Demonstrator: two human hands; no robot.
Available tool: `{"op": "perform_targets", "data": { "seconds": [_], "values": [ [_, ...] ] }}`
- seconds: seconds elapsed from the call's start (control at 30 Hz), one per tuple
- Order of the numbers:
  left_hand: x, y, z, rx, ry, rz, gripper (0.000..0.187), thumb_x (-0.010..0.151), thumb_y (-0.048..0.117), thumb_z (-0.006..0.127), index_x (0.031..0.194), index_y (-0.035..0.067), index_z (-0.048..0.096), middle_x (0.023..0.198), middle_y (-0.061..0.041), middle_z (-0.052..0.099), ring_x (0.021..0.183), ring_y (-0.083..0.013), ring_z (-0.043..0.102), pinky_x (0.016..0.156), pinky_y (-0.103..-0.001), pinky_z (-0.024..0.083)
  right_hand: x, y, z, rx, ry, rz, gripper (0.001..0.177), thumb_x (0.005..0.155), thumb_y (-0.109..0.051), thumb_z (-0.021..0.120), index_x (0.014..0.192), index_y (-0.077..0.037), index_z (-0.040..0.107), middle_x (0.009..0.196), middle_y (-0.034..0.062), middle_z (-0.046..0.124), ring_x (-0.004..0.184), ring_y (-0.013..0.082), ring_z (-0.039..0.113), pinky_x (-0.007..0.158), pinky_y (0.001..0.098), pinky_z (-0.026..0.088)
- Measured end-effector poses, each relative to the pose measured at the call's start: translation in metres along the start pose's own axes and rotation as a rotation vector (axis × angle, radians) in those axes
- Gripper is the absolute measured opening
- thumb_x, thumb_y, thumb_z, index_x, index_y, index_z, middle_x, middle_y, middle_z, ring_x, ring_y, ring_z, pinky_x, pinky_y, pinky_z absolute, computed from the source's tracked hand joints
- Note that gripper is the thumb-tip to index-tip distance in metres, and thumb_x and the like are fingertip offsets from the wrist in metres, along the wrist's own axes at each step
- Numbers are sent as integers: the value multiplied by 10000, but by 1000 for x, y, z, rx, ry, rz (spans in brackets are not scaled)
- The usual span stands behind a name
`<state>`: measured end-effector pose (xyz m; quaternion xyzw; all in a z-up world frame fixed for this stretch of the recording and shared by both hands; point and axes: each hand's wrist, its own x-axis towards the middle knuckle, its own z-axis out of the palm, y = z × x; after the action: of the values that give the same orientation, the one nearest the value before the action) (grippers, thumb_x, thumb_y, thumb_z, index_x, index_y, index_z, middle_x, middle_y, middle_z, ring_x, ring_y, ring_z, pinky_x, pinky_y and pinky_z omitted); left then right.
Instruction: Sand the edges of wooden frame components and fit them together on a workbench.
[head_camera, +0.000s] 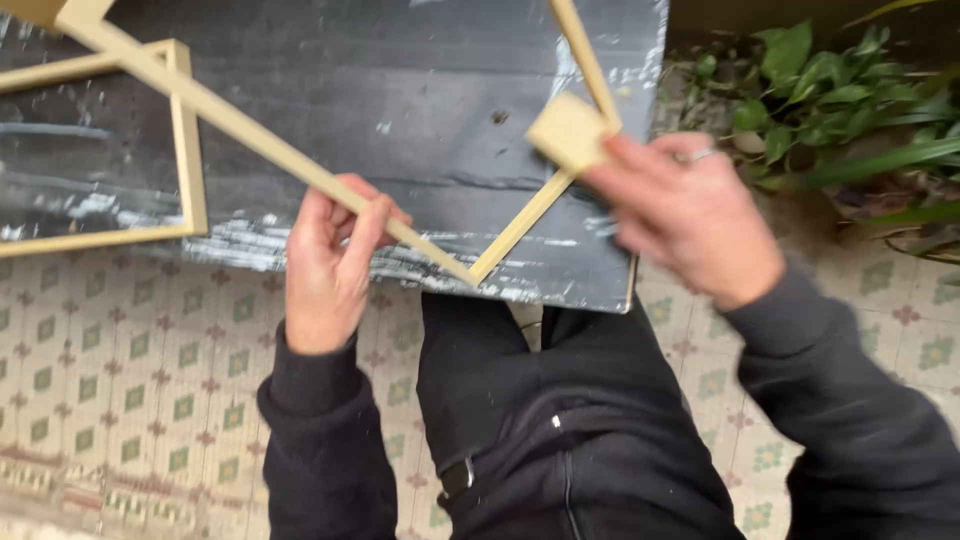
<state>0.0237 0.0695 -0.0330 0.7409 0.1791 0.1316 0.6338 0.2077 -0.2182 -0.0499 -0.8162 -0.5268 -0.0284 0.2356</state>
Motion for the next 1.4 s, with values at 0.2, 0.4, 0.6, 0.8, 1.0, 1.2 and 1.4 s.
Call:
{"op": "perform_targets", "data": {
  "seconds": [0.2,0.4,0.6,0.8,1.0,1.2,1.4],
  "values": [
    [7,2,4,-10,35,-19,106,1080,76,574,1142,0,533,977,-75,675,927,-137,687,851,-288,598,-18,15,-4,39,-43,4,557,836,-71,737,1377,-179,660,1388,91,653,1035,257,669,1065,473,497],
    [7,-7,8,-53,27,15,109,1076,68,571,1153,4,527,991,-67,660,940,-132,691,838,-289,601,-21,-27,6,171,-34,-195,643,750,-170,786,1374,-143,634,1395,119,635,1110,331,630,972,481,498],
    [2,5,8,-13,17,11,88,1083,65,584,1128,4,539,961,-68,676,914,-128,688,827,-284,597,-5,-44,14,182,-94,-14,623,809,-59,727,1413,-185,639,1158,46,639,1035,300,635,1020,474,504],
    [6,3,11,-40,33,30,108,1069,62,600,1132,5,534,977,-58,670,925,-126,688,840,-280,599,-15,-30,-6,-111,-98,70,587,847,-83,792,1411,-148,644,1481,112,626,1096,351,574,921,428,513],
    [6,-6,13,-41,38,49,138,1069,102,624,1143,5,560,984,-61,667,934,-124,689,848,-283,593,-24,-66,10,109,-61,-69,617,713,-133,796,1320,-168,694,1396,120,630,1070,325,610,891,453,533],
    [6,8,14,-21,45,61,186,1053,142,647,1143,8,555,995,-58,698,942,-116,711,829,-278,610,-13,-100,18,114,-98,9,656,717,-133,815,1356,-144,664,1433,137,632,1093,370,581,902,442,539],
    [0,-1,16,2,80,131,211,1071,154,661,1166,-8,566,1004,-70,708,935,-137,714,844,-288,605,-11,-93,16,-82,-69,108,613,775,-133,819,1371,-167,685,1379,167,628,1084,399,577,925,455,527]
  ]
}}
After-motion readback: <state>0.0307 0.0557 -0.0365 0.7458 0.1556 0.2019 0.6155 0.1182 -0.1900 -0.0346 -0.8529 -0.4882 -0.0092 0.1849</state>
